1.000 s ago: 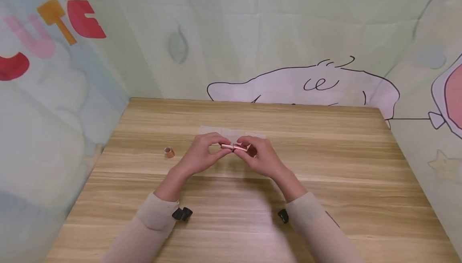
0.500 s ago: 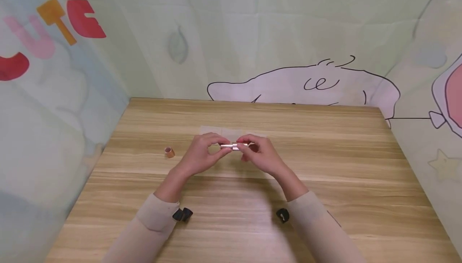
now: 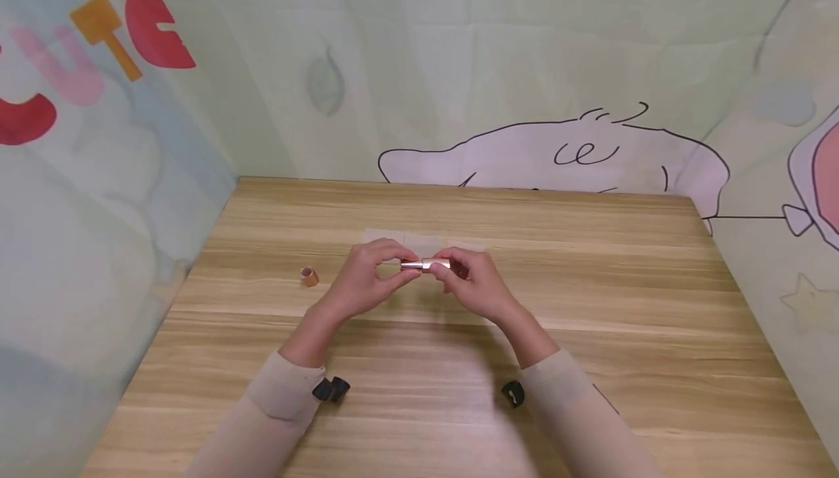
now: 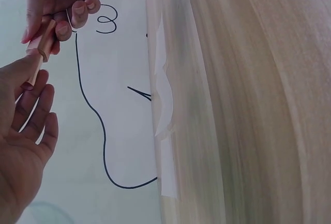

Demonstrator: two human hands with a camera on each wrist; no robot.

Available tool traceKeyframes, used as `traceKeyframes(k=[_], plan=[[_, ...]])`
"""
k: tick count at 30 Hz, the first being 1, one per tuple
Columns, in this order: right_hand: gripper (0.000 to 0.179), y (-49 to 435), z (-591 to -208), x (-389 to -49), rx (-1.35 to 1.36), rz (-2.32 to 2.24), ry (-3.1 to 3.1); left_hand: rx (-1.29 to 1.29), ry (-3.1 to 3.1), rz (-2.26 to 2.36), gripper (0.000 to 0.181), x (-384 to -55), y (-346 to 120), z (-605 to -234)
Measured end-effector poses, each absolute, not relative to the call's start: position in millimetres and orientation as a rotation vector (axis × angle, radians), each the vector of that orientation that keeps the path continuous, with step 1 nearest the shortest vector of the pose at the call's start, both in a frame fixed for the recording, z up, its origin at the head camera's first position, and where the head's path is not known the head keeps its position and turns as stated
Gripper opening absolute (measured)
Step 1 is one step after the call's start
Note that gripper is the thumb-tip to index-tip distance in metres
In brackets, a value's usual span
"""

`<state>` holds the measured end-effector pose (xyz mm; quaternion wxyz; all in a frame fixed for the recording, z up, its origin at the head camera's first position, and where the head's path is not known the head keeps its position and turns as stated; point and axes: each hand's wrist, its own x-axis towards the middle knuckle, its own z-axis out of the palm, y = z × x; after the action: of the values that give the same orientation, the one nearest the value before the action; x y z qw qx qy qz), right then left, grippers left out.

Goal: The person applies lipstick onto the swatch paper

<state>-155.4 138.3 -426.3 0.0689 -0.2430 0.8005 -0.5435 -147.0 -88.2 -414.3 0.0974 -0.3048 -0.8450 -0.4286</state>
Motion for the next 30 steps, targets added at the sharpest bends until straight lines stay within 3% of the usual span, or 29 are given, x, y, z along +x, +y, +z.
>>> traceKeyframes(k=[13,30], plan=[[0.019,139.6,-427.4,-156.1,-0.696,-1.657,2.348,-0.969,-2.408,-1.236,0.016,-146.6,-89.0,-416.0],[0.042,127.4,-420.4,-154.2,-0.309,-1.802,2.152,-0.973,-2.359,-1.169,0.018,-145.4,-90.3,-414.9]])
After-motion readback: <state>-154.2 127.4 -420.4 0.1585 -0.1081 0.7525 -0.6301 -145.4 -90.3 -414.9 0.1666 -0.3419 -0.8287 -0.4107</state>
